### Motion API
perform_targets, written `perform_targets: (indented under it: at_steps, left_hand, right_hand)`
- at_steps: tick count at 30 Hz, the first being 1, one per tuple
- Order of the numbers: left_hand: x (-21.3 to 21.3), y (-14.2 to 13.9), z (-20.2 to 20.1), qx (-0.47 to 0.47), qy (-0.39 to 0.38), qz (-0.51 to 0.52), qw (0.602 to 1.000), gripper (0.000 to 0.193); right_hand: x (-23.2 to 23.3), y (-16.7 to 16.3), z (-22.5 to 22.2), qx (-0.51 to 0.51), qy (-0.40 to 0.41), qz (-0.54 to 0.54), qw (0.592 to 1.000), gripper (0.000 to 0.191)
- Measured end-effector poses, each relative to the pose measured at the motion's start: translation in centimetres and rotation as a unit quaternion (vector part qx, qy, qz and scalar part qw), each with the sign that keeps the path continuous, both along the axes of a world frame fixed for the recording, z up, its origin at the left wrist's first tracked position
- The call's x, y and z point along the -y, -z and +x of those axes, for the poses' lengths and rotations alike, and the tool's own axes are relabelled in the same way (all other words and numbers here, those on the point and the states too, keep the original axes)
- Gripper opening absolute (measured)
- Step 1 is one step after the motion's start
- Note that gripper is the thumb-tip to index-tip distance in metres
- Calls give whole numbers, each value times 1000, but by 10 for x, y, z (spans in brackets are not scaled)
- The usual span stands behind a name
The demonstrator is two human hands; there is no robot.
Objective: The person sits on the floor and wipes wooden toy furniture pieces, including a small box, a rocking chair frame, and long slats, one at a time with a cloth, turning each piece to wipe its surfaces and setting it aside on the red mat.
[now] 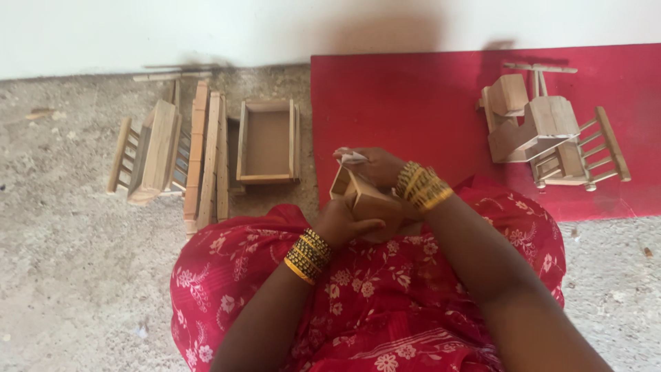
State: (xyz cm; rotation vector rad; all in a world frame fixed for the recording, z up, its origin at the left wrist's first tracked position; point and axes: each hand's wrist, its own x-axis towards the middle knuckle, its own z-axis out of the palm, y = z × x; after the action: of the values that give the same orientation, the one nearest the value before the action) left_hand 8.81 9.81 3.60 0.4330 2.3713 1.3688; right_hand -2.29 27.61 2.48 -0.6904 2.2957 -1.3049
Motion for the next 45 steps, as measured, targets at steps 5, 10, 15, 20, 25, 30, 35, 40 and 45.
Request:
perform_targets:
  at_steps: [5,10,15,20,25,30,35,40,45]
  left_hand:
    - [2,-7,5,-9,-20,40,999,60]
    - [3,-7,-3,124,-52,79,988,63]
    - [6,-1,-10,78,-39,4,996,57]
    - [11,10,-15,144,-140,182,963,51]
    - [5,24,-18,74,-124,266,953,49]
    - [5,39,-16,82,-148,261,950,49]
    - [9,60,-24,78,-221,278,932,44]
    - [15,69,-25,151,-283,423,848,41]
    - [12,59,-18,255,-260,521,772,46]
  right_hand:
    - [9,8,-27,153,94,117,977,45]
    - [9,-30,16,-73,-61,8,995,46]
    - [-19,-63,65,14,-50,-137,989,46]
    - [-65,-51,64,182,216,-363,888,42]
    - [-45,4,54,1,252,-129,959,23]
    - [-19,39,54,-115,185,254,942,23]
    - [-66,49,44,-313,294,282,858,29]
    - [-90,36,47,-28,453,151,878,30]
    - [-54,18,75,-48,359,128,923,33]
